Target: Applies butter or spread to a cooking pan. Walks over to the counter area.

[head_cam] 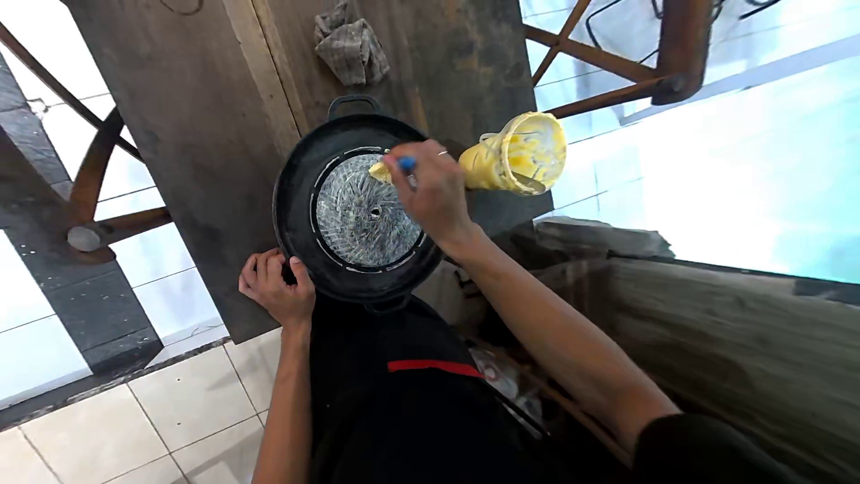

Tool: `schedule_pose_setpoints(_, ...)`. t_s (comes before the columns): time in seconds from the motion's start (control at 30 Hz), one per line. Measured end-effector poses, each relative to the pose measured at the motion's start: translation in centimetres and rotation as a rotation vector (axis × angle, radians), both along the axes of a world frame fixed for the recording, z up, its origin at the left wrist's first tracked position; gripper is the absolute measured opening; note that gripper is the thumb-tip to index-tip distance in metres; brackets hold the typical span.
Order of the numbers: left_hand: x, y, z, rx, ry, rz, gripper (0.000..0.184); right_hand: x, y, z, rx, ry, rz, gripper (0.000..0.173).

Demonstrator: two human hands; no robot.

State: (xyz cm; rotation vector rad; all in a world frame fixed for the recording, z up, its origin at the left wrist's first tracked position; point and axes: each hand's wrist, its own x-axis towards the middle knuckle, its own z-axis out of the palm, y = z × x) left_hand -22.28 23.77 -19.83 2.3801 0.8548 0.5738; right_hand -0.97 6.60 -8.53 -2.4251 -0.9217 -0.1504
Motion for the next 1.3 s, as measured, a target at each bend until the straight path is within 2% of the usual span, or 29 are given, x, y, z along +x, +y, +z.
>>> schedule_pose_setpoints(0.07, -0.1, 0.0, -0.1, 0.003, 0.006, -0.002, 0.039, -1.7, 0.8, -0.2, -0.017, -0.025, 0.312, 0.016)
schedule_pose_setpoints(0.13, -0.1, 0.0, -0.1, 0.002, 0.013, -0.003, 0.039, -1.7, 1.5, 0.1, 0.077, 0.092, 0.52, 0.016)
schedule_pose_setpoints(0.17, 0.0, -0.1, -0.1, 0.001, 0.012, -0.002, 0.039, -1.0, 1.5, 0.2, 0.136, 0.186, 0.49, 0.017)
schedule_pose_setpoints(0.23, -0.1, 0.0, 0.0, 0.003, 0.004, -0.004, 0.04, 1.1, 1.3, 0.2, 0.204, 0.234, 0.226, 0.018)
schedule_pose_setpoints(0.3, -0.2, 0.0, 0.0, 0.009, 0.0, -0.005, 0.041, 2.6, 0.9, -0.2, 0.156, 0.101, -0.009, 0.022)
schedule_pose_setpoints(0.33, -0.1, 0.1, 0.0, 0.011, -0.005, -0.004, 0.042, 2.6, 0.6, -0.3, 0.097, 0.039, -0.029, 0.023)
schedule_pose_setpoints(0.43, -0.1, 0.0, 0.0, 0.008, 0.001, -0.01, 0.043, 0.6, -1.3, -0.6, -0.065, -0.075, 0.094, 0.022)
schedule_pose_setpoints(0.53, 0.0, -0.2, 0.2, 0.003, 0.01, -0.002, 0.044, -0.8, -2.9, 0.3, -0.155, -0.07, -0.037, 0.025)
schedule_pose_setpoints(0.63, 0.1, -0.2, 0.2, 0.014, 0.005, 0.019, 0.042, -1.4, -2.0, 1.4, -0.235, 0.022, -0.127, 0.025)
schedule_pose_setpoints(0.7, 0.2, -0.1, 0.2, 0.008, -0.005, 0.01, 0.043, -0.6, -0.7, 1.1, -0.151, 0.026, -0.084, 0.024)
schedule_pose_setpoints(0.77, 0.1, -0.2, 0.1, -0.006, -0.014, 0.001, 0.043, 0.5, -0.2, 0.5, 0.041, 0.08, 0.013, 0.023)
schedule_pose_setpoints(0.83, 0.1, -0.1, 0.2, -0.013, -0.015, -0.002, 0.043, 1.4, -1.2, -0.1, 0.214, 0.157, 0.024, 0.02)
schedule_pose_setpoints(0.87, 0.1, -0.1, 0.2, -0.016, -0.012, -0.004, 0.043, 1.4, -2.1, -0.3, 0.227, 0.155, -0.031, 0.019)
schedule_pose_setpoints(0.93, 0.3, 0.0, 0.2, -0.011, -0.009, -0.001, 0.043, -0.4, -4.2, -0.1, 0.091, 0.105, -0.083, 0.021)
schedule_pose_setpoints(0.97, 0.2, 0.0, 0.2, -0.009, -0.009, 0.001, 0.042, -2.3, -5.3, 0.1, 0.012, 0.098, -0.012, 0.019)
schedule_pose_setpoints(1.03, 0.2, 0.0, 0.2, -0.014, -0.013, -0.003, 0.042, -6.1, -7.2, -0.1, -0.004, 0.117, 0.245, 0.016)
schedule_pose_setpoints(1.1, 0.1, 0.0, 0.3, -0.025, -0.013, -0.013, 0.042, -7.6, -8.2, 0.3, 0.099, 0.337, 0.393, 0.021)
schedule_pose_setpoints(1.17, 0.1, 0.1, 0.4, -0.029, -0.017, -0.028, 0.041, -7.4, -8.7, 0.6, 0.187, 0.461, 0.253, 0.021)
schedule_pose_setpoints(1.23, 0.2, 0.1, 0.5, -0.018, -0.025, -0.035, 0.04, -6.9, -8.7, 1.1, 0.166, 0.383, -0.033, 0.016)
schedule_pose_setpoints(1.3, 0.2, 0.1, 0.6, -0.001, -0.024, -0.036, 0.04, -6.9, -8.4, 2.1, 0.065, 0.31, -0.097, 0.018)
